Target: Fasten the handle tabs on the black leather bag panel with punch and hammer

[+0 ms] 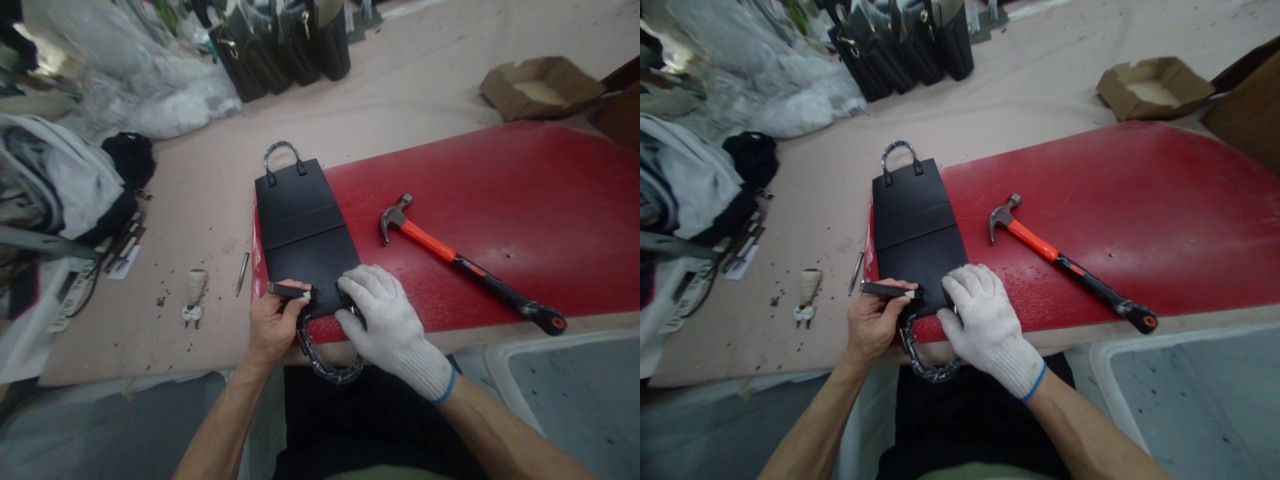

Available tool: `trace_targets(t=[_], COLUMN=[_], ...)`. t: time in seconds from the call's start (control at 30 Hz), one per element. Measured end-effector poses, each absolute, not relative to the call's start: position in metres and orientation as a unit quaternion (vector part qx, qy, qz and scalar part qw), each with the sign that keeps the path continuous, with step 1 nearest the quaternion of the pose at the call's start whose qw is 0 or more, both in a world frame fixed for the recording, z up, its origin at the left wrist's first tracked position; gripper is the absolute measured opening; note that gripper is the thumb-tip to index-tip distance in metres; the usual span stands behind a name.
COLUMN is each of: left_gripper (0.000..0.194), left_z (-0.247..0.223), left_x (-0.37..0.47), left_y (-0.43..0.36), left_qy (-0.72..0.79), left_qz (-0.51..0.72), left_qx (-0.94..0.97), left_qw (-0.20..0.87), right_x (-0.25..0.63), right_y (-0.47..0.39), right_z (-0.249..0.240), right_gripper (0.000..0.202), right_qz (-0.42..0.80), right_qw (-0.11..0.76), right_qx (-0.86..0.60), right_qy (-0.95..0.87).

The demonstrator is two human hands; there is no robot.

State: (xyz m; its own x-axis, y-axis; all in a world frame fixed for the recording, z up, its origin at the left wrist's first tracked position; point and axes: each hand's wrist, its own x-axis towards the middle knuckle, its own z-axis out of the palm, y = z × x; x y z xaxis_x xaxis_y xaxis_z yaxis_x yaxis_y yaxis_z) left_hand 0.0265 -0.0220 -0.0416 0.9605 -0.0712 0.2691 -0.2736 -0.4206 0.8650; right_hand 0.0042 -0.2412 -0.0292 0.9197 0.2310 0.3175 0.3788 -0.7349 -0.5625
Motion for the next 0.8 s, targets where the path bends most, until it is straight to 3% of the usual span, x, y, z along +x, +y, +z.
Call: trace_targets(t=[0.17,0.33,0.4,0.57,0.7,0.8], left_gripper=[0.011,0.009,0.009,0.01,0.013,0.014], left_z=[-0.037,-0.041,-0.043,-0.044,-0.045,-0.046], left_x=[0.027,0.028,0.029,0.03,0.031,0.031], left_y=[-0.026,-0.026,-0.026,-0.028,-0.029,-0.029], left_qy=[-0.122,-0.117,-0.121,-0.134,-0.149,-0.163], left_qz=[0.109,0.113,0.117,0.133,0.134,0.142], left_qx=[0.853,0.848,0.851,0.849,0.845,0.852], left_qw=[0.496,0.505,0.498,0.494,0.496,0.477], right_x=[0.005,0.002,0.001,0.008,0.016,0.018], right_y=[-0.243,-0.254,-0.269,-0.327,-0.364,-0.37], right_z=[-0.029,-0.021,-0.012,0.0,-0.005,-0.005], right_gripper=[0.037,0.031,0.029,0.036,0.048,0.048], right_qz=[-0.109,-0.138,-0.158,-0.2,-0.092,-0.016], right_qw=[0.339,0.461,0.462,0.247,0.057,-0.005], right_qx=[-0.92,-0.867,-0.867,-0.948,-0.994,-1.0], right_qy=[-0.162,-0.133,-0.099,-0.007,0.028,0.024])
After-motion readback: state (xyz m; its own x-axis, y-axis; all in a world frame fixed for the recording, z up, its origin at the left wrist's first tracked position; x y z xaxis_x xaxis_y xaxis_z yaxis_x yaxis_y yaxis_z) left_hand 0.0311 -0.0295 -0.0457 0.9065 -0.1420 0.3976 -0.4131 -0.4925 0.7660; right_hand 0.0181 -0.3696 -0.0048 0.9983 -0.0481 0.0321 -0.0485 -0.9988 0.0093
